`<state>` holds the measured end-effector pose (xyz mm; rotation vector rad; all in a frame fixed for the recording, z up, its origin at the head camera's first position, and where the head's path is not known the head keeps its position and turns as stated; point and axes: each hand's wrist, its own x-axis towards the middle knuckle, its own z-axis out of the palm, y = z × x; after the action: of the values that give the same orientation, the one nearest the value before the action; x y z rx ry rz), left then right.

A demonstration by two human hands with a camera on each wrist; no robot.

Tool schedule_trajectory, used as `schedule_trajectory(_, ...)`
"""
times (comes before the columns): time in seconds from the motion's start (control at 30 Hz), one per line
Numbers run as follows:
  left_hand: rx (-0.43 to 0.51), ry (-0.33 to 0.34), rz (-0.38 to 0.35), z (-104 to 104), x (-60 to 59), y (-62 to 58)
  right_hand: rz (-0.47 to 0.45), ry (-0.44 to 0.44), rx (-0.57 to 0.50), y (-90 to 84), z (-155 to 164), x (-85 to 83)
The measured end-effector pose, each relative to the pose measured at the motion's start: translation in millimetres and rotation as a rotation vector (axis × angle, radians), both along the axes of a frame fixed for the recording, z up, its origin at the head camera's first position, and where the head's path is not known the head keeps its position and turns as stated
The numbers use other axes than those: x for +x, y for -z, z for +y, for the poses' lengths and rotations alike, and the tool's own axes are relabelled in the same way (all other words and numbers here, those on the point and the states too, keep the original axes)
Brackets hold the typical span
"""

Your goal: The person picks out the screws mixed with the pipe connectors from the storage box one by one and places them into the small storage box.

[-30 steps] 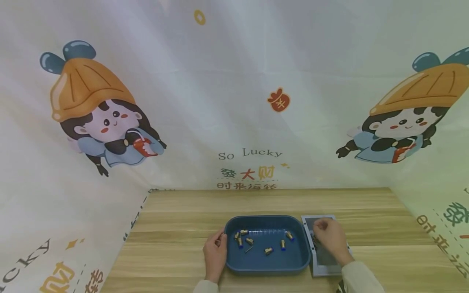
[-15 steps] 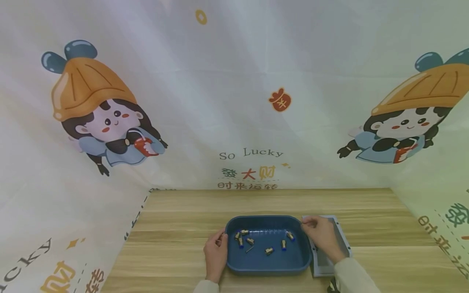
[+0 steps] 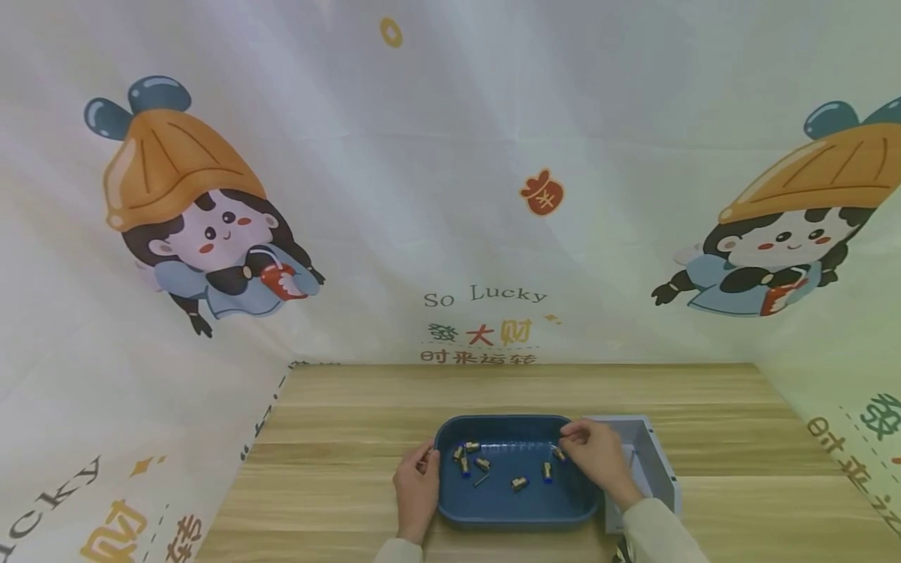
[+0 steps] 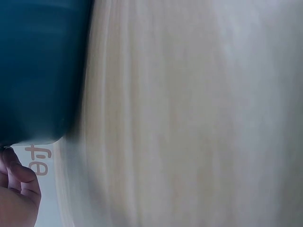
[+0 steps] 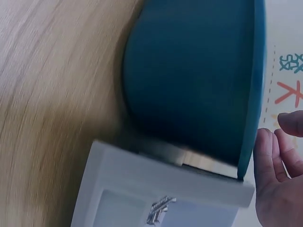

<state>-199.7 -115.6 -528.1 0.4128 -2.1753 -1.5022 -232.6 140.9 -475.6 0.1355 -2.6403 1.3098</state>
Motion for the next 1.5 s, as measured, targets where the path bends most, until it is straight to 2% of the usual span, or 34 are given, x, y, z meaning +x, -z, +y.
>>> schedule_trajectory(0.4, -0.012, -0.003, -0.012, -1, 0.0, 1.8, -0.044, -0.064, -0.038, 12.4, -30, 2.7)
schedule_trajectory(0.63, -0.018, -0.003, -0.002, -1, -0.3, 1.2, -0.026, -0.076, -0.05, 19.6, -43, 3.2)
schedule_trajectory(0.87, -0.002, 0.003, 0.01, -1, -1.1, 2.4, -0.069, -0.113, -0.052, 24.7, -54, 5.6)
schedule_trajectory(1.2, 0.012, 0.004, 0.011, -1, -1.3, 4.3, -0.082, -0.25, -0.093, 32.0, -67, 7.9)
schedule_trajectory(1.5, 0.008, -0.005, 0.013, -1, -0.6, 2.9, -0.065, -0.314, -0.045, 37.7, -78, 10.2)
